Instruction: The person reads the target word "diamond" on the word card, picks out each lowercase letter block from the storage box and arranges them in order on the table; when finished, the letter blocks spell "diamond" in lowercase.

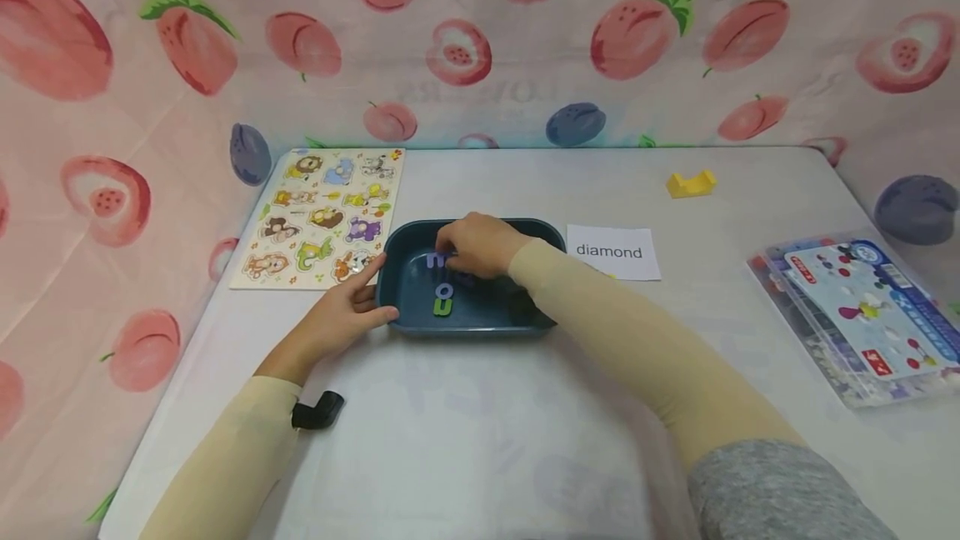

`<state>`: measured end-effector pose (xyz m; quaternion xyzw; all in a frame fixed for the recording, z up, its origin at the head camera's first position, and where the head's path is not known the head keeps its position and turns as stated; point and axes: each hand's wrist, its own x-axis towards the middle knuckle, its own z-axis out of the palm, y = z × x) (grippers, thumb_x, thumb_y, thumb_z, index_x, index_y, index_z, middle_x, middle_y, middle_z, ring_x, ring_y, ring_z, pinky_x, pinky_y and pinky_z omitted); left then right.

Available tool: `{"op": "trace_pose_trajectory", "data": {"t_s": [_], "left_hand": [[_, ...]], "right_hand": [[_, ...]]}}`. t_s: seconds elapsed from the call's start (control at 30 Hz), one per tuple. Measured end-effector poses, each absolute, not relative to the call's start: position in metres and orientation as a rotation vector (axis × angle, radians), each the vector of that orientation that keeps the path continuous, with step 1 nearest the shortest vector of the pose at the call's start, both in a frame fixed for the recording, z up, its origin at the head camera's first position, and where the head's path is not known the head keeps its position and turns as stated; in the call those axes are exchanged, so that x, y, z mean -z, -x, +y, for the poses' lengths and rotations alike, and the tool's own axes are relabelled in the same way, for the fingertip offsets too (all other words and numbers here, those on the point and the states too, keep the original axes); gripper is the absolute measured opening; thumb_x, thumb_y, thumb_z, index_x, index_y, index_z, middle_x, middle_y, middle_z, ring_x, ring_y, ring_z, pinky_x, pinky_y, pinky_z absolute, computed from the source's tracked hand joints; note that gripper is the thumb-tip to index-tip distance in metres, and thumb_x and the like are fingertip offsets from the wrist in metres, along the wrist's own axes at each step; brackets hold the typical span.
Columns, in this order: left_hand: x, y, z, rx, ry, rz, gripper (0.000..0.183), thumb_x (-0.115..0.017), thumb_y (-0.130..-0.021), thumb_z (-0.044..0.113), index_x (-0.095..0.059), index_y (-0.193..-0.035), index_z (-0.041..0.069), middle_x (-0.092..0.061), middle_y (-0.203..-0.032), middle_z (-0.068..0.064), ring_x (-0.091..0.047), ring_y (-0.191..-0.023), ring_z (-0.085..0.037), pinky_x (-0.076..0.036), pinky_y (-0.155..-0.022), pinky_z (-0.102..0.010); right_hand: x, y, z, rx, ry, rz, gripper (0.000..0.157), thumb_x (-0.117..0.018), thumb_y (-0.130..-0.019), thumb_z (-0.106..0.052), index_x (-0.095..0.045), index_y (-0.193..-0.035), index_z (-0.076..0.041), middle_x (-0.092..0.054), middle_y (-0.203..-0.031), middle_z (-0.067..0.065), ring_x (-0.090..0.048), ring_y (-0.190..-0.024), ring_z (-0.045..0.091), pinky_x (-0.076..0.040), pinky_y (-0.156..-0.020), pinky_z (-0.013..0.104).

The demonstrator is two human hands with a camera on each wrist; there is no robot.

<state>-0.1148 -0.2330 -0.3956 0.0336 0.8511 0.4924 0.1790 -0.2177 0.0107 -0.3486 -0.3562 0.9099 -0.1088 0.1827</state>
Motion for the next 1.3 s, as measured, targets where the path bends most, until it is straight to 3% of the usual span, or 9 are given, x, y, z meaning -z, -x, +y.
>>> {"op": "trace_pose_trajectory", "data": {"t_s": [0.9,1.3], "left_hand": [[0.395,0.115,-0.233,-1.365,-0.091,2.435,0.091,-0.076,-0.091,0.030,-0.019,-0.162,0.031,-0.049,-0.144,-0.027,-0.053,-0.128,-0.039,-0.040,-0.104,-0.054],[0.396,0.115,-0.233,-1.362,-0.104,2.445,0.090,-0.076,-0.092,0.030,-0.019,-0.162,0.031,-0.049,-0.143,-0.028,-0.054,-0.127,-0.040,-0.041,-0.103,-0.053]], "right_hand": [[0.315,0.205,0.083,0.371,1.072,2.682,0.031,-0.067,-0.098,-0.021,-0.069,-0.125,-0.007,-0.069,-0.121,0.007,-0.062,-0.114,0.025,-0.043,-0.105,0.043],[0.312,0.196,0.128,0.444,1.049,2.754,0.030,-0.071,-0.095,-0.017,-0.071,-0.122,-0.004,-0.071,-0.118,0.008,-0.064,-0.111,0.027,-0.047,-0.100,0.044]]}}
